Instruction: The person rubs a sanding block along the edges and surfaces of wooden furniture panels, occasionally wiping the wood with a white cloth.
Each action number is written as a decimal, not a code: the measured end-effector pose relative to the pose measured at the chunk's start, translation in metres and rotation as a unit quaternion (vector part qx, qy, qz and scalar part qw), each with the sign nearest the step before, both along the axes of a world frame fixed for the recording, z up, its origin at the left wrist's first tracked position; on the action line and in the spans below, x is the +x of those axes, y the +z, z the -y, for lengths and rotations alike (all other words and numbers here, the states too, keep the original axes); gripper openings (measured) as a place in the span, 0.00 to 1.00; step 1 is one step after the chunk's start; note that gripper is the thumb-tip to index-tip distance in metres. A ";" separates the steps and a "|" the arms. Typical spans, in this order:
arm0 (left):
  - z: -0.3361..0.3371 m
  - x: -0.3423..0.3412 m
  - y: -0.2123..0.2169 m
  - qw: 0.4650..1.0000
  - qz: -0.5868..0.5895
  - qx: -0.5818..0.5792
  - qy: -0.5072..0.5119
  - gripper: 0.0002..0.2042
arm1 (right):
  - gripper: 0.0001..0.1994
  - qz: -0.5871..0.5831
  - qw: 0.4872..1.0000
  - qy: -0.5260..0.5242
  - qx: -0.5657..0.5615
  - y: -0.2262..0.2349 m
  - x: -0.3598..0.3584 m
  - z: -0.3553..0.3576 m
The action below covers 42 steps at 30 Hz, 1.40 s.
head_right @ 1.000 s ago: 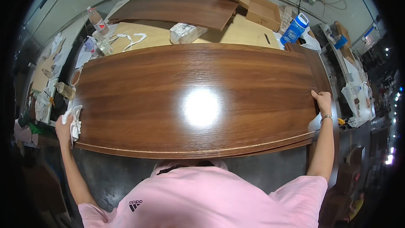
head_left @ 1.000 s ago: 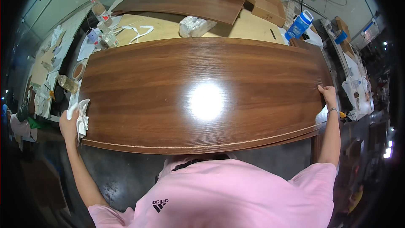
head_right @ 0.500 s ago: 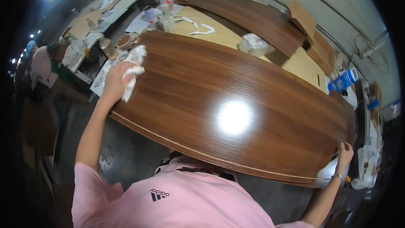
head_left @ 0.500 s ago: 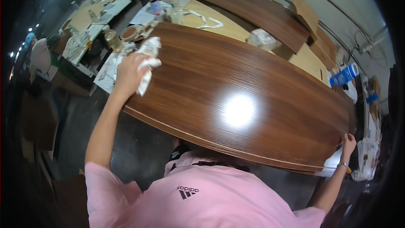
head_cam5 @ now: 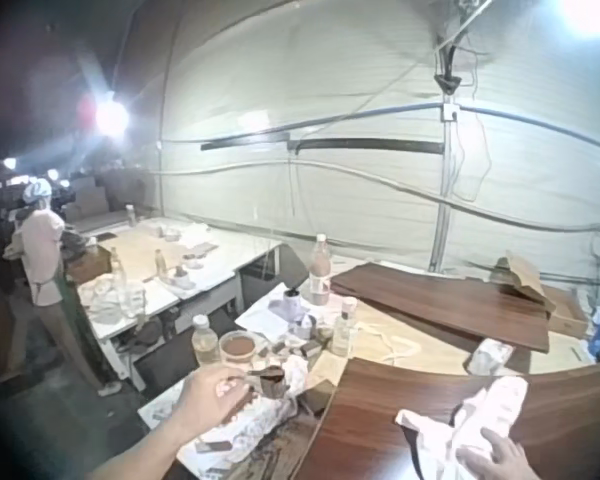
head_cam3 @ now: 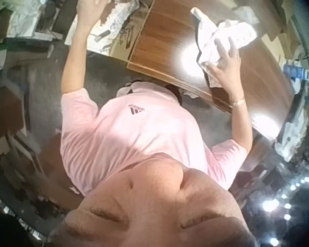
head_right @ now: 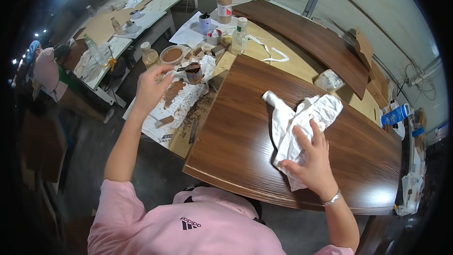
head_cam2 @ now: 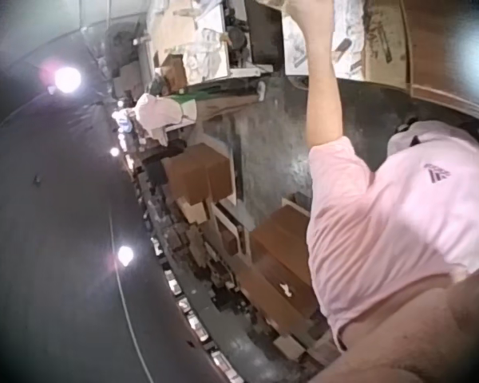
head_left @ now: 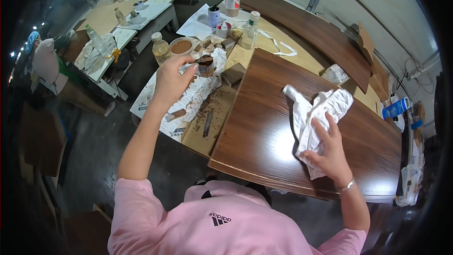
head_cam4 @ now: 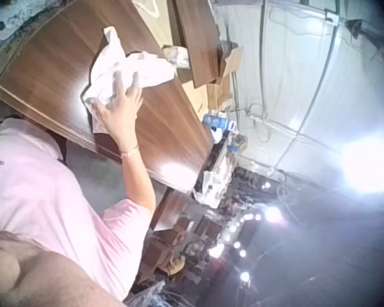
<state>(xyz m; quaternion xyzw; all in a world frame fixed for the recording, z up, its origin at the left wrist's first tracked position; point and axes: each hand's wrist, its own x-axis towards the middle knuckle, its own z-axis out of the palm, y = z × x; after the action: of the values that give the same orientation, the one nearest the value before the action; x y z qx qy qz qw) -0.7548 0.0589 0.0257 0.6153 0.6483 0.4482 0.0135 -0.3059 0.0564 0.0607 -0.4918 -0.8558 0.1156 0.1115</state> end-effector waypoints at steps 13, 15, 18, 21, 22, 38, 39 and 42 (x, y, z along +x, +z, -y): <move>-0.132 0.053 -0.178 0.970 -0.203 -0.129 -0.046 0.22 | 0.16 -0.030 0.979 -0.142 0.145 -0.039 -0.028 -0.035; -0.155 0.035 -0.209 0.974 -0.188 -0.117 -0.048 0.26 | 0.17 -0.033 0.979 -0.136 0.148 -0.038 -0.040 -0.037; -0.150 0.046 -0.168 0.985 -0.100 -0.127 -0.055 0.26 | 0.17 -0.031 0.978 -0.137 0.153 -0.036 -0.028 -0.035; -0.095 0.036 -0.103 0.972 0.177 -0.047 -0.149 0.27 | 0.18 -0.025 0.977 -0.147 0.152 -0.035 -0.023 -0.033; -0.060 0.025 -0.081 0.943 0.254 -0.014 -0.213 0.28 | 0.18 -0.026 0.976 -0.155 0.149 -0.035 -0.023 -0.033; -0.103 0.041 -0.056 0.933 0.122 0.008 -0.340 0.30 | 0.17 -0.020 0.977 -0.159 0.139 -0.033 -0.029 -0.035; -0.081 0.047 -0.067 0.886 0.161 0.025 -0.435 0.30 | 0.17 -0.018 0.975 -0.168 0.144 -0.033 -0.026 -0.031; -0.056 0.045 -0.053 0.897 0.045 0.069 -0.434 0.36 | 0.17 -0.022 0.976 -0.153 0.150 -0.036 -0.030 -0.033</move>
<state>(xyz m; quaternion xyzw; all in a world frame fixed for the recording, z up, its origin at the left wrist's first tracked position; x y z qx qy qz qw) -0.7096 0.1147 -0.0273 0.8141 0.2826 0.4688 0.1938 -0.3355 0.0898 0.0251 -0.5918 -0.7752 -0.0217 0.2196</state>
